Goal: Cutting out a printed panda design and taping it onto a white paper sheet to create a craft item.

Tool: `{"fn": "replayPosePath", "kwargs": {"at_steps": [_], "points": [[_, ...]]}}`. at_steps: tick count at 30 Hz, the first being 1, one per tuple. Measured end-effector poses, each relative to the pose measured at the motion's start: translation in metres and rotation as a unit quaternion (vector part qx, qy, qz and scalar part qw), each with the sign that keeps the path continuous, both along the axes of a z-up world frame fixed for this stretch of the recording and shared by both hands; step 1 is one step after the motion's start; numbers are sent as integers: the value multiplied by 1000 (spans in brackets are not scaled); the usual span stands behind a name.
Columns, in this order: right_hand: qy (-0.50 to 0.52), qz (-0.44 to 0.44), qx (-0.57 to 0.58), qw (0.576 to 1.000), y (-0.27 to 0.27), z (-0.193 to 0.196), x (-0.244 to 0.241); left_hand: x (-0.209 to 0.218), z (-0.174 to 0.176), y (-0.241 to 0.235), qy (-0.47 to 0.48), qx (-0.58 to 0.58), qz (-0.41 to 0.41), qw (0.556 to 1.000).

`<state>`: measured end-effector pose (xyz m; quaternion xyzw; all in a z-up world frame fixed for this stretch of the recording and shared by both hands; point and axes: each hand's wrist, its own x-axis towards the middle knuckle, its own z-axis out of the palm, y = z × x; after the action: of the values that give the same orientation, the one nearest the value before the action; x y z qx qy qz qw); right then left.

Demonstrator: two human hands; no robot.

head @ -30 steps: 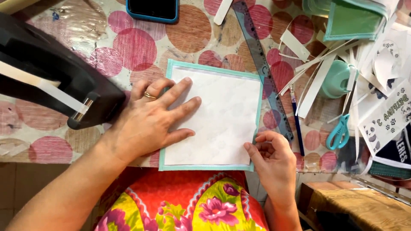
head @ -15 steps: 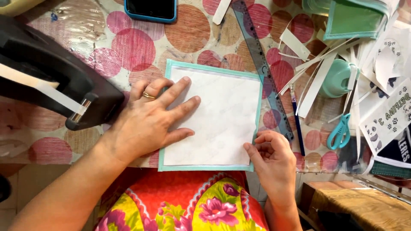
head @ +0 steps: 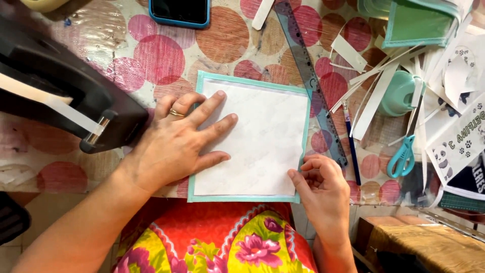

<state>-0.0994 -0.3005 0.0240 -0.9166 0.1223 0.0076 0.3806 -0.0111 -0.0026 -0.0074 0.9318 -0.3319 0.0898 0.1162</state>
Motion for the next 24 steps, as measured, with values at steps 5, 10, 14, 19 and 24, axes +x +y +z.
{"fn": "replayPosePath", "kwargs": {"at_steps": [5, 10, 14, 19, 24], "points": [[-3, -2, 3, 1000, 1, 1, 0, 1, 1, 0, -1, -1, -4, 1000], [3, -6, -11, 1000, 0, 0, 0, 0, 0, 0, -10, 4, 1, 1000], [16, -7, -22, 1000, 2, 2, 1, 0, -1, 0, -14, 8, 2, 1000], [16, -3, -20, 1000, 1, 2, 1, 1, -2, -1, -9, 7, 3, 1000], [15, -3, -18, 1000, 0, 0, 1, 0, -2, -1, -15, 8, 4, 1000]]}}
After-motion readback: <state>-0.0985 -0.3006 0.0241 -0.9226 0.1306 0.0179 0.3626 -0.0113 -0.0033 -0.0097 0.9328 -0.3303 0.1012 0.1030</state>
